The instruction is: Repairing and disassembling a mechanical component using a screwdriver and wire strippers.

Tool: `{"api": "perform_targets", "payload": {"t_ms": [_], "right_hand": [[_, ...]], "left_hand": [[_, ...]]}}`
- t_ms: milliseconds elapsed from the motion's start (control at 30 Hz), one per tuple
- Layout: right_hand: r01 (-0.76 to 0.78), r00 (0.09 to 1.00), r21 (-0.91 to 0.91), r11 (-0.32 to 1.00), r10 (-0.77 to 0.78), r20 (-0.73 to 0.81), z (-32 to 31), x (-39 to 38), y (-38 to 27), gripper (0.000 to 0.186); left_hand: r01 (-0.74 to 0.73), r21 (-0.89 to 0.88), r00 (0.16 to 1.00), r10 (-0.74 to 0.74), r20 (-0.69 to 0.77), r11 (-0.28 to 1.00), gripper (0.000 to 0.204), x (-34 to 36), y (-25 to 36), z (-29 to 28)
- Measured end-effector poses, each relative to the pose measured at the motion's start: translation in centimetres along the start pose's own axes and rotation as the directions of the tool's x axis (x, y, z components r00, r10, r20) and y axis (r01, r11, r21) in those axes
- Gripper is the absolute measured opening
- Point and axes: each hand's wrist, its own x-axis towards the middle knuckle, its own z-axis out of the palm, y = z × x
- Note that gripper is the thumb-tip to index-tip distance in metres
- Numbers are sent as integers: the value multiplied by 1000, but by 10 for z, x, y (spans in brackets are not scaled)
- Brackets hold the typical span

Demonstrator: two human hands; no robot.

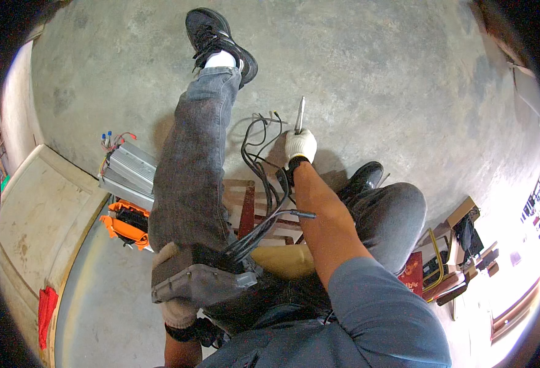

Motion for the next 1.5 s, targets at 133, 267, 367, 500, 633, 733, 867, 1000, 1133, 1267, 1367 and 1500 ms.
{"api": "perform_targets", "payload": {"t_ms": [133, 267, 367, 500, 633, 733, 867, 1000, 1133, 1267, 1367, 1500], "right_hand": [[25, 999, 27, 999, -24, -24, -10, 4, 0, 36], [87, 993, 98, 991, -78, -92, -38, 11, -9, 37], [201, 974, 135, 970, -183, -137, -94, 14, -35, 39], [292, 956, 376, 879, -253, -152, -200, 8, -69, 33], [425, 905, 524, 738, -371, -210, -275, -37, -99, 29], [484, 859, 586, 650, -479, -178, -324, -100, -107, 27], [587, 689, 554, 590, -723, 39, -353, -223, -91, 26], [716, 536, 255, 650, -746, 396, -353, -300, -57, 29], [826, 446, 100, 554, -752, 485, -337, -319, -42, 35], [854, 492, -106, 509, -724, 484, -329, -316, -36, 33], [844, 514, -128, 521, -717, 470, -325, -323, -37, 44], [839, 537, -212, 502, -697, 475, -321, -329, -44, 46]], "left_hand": [[-42, 65, 999, 40, 36, 997, 118, 9, 2, 5], [-88, -3, 996, 88, -6, 996, 113, 18, 17, 30], [-56, 41, 996, 53, 71, 998, 90, 19, 23, 31], [-45, -76, 987, 56, 151, 996, 76, 33, 32, 54], [-248, 74, 939, 221, 263, 966, 72, 39, 20, 54], [-257, -54, 908, 260, 328, 965, 68, 35, 15, 56], [-337, -11, 880, 319, 353, 941, 66, 40, -3, 52], [-515, 175, 794, 390, 466, 839, 67, 29, -6, 57], [-684, 371, 707, 446, 549, 629, 61, 25, -6, 60], [-716, 366, 675, 458, 578, 594, 59, 16, -6, 62], [-693, 405, 702, 429, 569, 597, 61, 17, -7, 59], [-721, 401, 681, 469, 562, 565, 59, 22, -12, 57]]}}
